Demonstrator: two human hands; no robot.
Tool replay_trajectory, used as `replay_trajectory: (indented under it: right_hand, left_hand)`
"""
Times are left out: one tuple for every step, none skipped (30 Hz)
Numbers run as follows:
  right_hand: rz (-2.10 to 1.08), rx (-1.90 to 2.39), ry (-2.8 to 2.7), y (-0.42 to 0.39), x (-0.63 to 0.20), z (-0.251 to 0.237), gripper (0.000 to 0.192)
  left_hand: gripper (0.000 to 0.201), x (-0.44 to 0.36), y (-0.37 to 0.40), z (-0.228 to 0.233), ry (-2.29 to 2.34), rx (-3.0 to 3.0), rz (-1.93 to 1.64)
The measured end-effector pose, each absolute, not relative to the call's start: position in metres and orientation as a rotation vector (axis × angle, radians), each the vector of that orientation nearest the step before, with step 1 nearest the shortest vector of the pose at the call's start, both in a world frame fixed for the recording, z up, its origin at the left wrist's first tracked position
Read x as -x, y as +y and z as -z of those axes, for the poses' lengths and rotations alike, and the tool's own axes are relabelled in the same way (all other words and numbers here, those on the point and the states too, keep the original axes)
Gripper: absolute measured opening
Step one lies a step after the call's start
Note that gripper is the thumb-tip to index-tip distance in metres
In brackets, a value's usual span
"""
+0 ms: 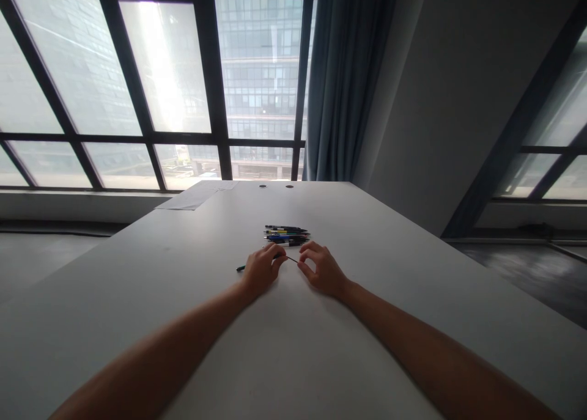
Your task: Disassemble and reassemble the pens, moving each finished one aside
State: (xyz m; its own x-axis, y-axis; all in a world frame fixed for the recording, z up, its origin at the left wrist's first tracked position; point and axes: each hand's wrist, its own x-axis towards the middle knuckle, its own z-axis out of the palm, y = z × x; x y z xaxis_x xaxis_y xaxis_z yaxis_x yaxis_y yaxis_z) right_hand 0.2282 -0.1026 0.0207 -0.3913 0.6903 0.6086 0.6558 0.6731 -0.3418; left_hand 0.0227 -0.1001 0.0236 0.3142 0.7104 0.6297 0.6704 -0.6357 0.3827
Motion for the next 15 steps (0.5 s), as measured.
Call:
replay_trajectory:
  right_hand:
    - [-0.065, 1.044, -2.146, -0.1029, -0.2277, -0.0207, 0.005]
    - [-0.07, 1.056, -2.154, -0.103, -0.2272, -0.0204, 0.005]
    - [-0.072, 1.068, -2.161, -0.1029, -0.2268, -0.0199, 0.005]
    - [-0.069, 1.085, -2.164, -0.1026, -0.2265, -0.0193, 0.005]
    - [-0.061, 1.11, -2.165, -0.1022, -0.2263, -0.0186, 0.005]
    - [-0.051, 1.144, -2.161, -0.1018, -0.2262, -0.0179, 0.006]
    - [-0.038, 1.186, -2.15, -0.1013, -0.2262, -0.0173, 0.006]
    - [-0.024, 1.232, -2.135, -0.1008, -0.2261, -0.0169, 0.007]
    - [-0.009, 1.279, -2.118, -0.1004, -0.2261, -0.0166, 0.007]
    - [0.008, 1.321, -2.103, -0.1001, -0.2261, -0.0164, 0.007]
    - [0.025, 1.357, -2.09, -0.0998, -0.226, -0.0163, 0.007]
    - [0.042, 1.386, -2.081, -0.0996, -0.2259, -0.0164, 0.008]
    - [0.055, 1.409, -2.074, -0.0994, -0.2258, -0.0164, 0.008]
    - [0.064, 1.43, -2.068, -0.0991, -0.2256, -0.0165, 0.008]
    - [0.069, 1.449, -2.061, -0.0988, -0.2255, -0.0165, 0.008]
  left_hand:
    - [0.013, -0.0228, -0.1, -0.0237, 1.328, -2.502, -1.235]
    - [0.012, -0.0229, -0.0998, -0.0235, 1.344, -2.496, -1.228]
    - [0.012, -0.023, -0.0995, -0.0232, 1.364, -2.485, -1.22]
    - [0.014, -0.0231, -0.099, -0.0225, 1.389, -2.47, -1.214]
    - [0.018, -0.0233, -0.0983, -0.0217, 1.414, -2.45, -1.21]
    - [0.025, -0.0235, -0.0976, -0.0208, 1.437, -2.428, -1.21]
    - [0.03, -0.0237, -0.0969, -0.0197, 1.456, -2.407, -1.212]
    - [0.034, -0.0239, -0.0962, -0.0187, 1.464, -2.39, -1.216]
    - [0.036, -0.0241, -0.0954, -0.0177, 1.46, -2.379, -1.223]
    - [0.037, -0.0243, -0.0948, -0.0168, 1.444, -2.374, -1.233]
    - [0.037, -0.0244, -0.0942, -0.016, 1.418, -2.374, -1.246]
    - [0.036, -0.0245, -0.0936, -0.0155, 1.388, -2.379, -1.26]
    - [0.035, -0.0246, -0.093, -0.015, 1.355, -2.387, -1.274]
    - [0.032, -0.0246, -0.0923, -0.0145, 1.322, -2.397, -1.288]
    - [0.029, -0.0246, -0.0917, -0.014, 1.293, -2.406, -1.299]
